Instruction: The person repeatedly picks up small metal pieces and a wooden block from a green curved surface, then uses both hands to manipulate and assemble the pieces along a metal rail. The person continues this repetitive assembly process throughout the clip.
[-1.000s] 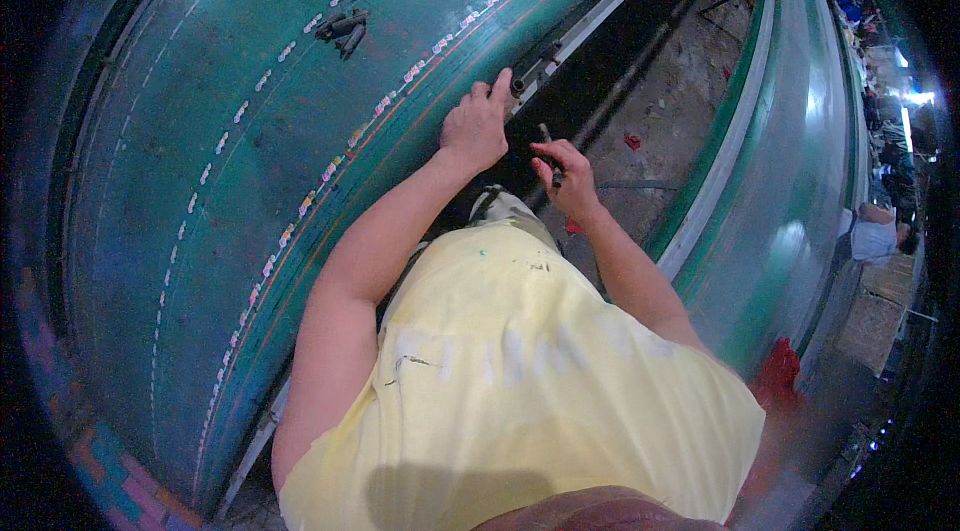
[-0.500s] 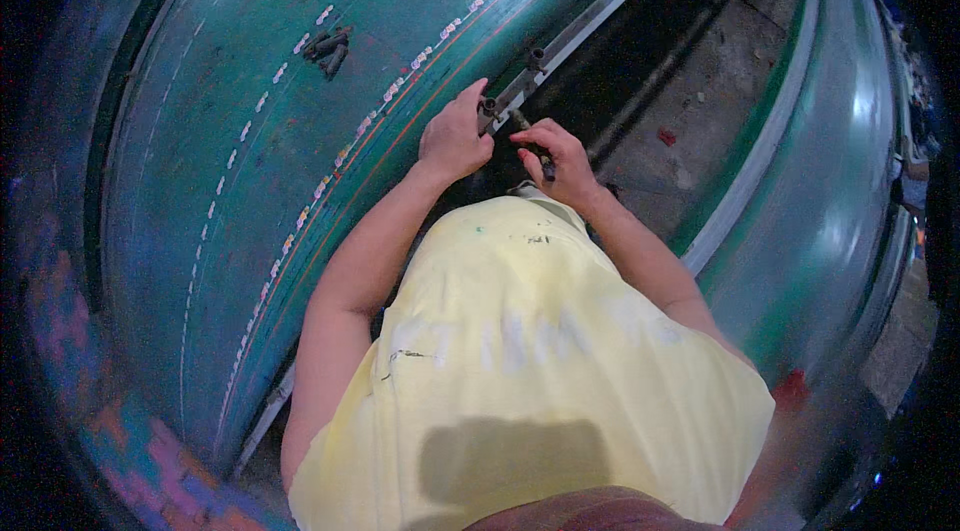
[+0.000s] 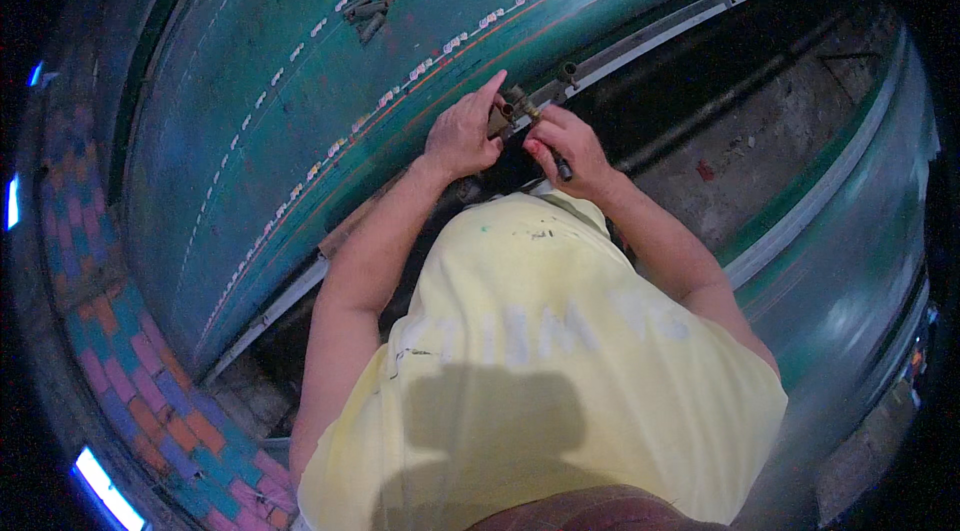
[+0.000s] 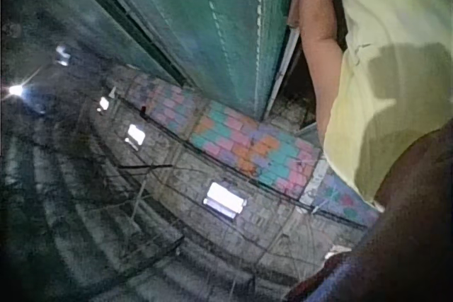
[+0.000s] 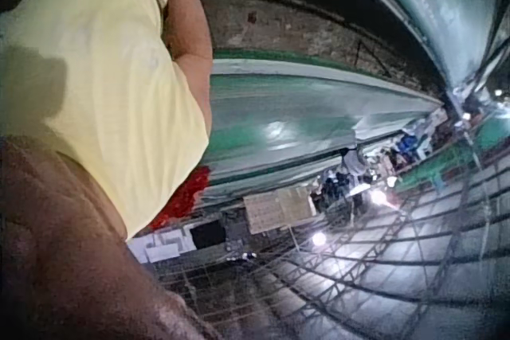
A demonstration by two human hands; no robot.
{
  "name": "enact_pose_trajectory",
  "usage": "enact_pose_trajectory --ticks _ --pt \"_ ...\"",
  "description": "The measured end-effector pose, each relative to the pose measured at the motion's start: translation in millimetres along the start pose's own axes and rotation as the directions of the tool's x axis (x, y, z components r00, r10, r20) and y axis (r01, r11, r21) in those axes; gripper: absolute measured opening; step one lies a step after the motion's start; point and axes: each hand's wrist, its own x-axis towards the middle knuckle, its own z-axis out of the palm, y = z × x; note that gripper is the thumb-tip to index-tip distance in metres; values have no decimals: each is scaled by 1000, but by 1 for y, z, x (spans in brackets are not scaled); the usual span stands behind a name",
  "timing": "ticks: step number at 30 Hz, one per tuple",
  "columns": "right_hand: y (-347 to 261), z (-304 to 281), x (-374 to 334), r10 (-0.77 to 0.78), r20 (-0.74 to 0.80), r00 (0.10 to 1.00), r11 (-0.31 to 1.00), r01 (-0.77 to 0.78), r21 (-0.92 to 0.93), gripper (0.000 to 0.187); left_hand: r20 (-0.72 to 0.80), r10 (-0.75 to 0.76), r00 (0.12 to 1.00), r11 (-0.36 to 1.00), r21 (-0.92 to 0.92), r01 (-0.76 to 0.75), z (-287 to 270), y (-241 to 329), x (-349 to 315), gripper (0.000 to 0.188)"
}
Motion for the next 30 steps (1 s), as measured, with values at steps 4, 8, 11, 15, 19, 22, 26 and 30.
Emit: enact_pose_trajectory --ticks 4,8,11,15,19,22,26,30 --pt "6 7 -18 90 -106 990 994 -83 71 17 55 134 989 986 89 -139 -2 1 1 84" --pt "10 24 -50 248 7 969 967 -248 63 30 58 126 990 984 117 -132 5 -1 5 65" --pt "8 35 -59 413 236 880 899 -435 47 31 56 130 990 988 79 -134 7 -5 5 61" --pt "19 62 -62 340 295 893 931 -364 28 31 66 121 990 991 47 -124 3 -1 7 55" --pt "19 92 -53 382 -87 920 923 -374 93 32 8 205 979 977 48 -206 9 -14 6 53" --pt "16 91 -49 402 110 909 913 -407 29 33 18 185 983 981 62 -186 10 -12 5 53" --pt "12 101 -52 431 -195 881 897 -443 -17 33 29 179 983 981 74 -181 11 -10 6 53" --pt "-20 92 -68 448 -238 862 872 -480 -96 39 34 171 985 977 125 -174 10 -10 3 56"
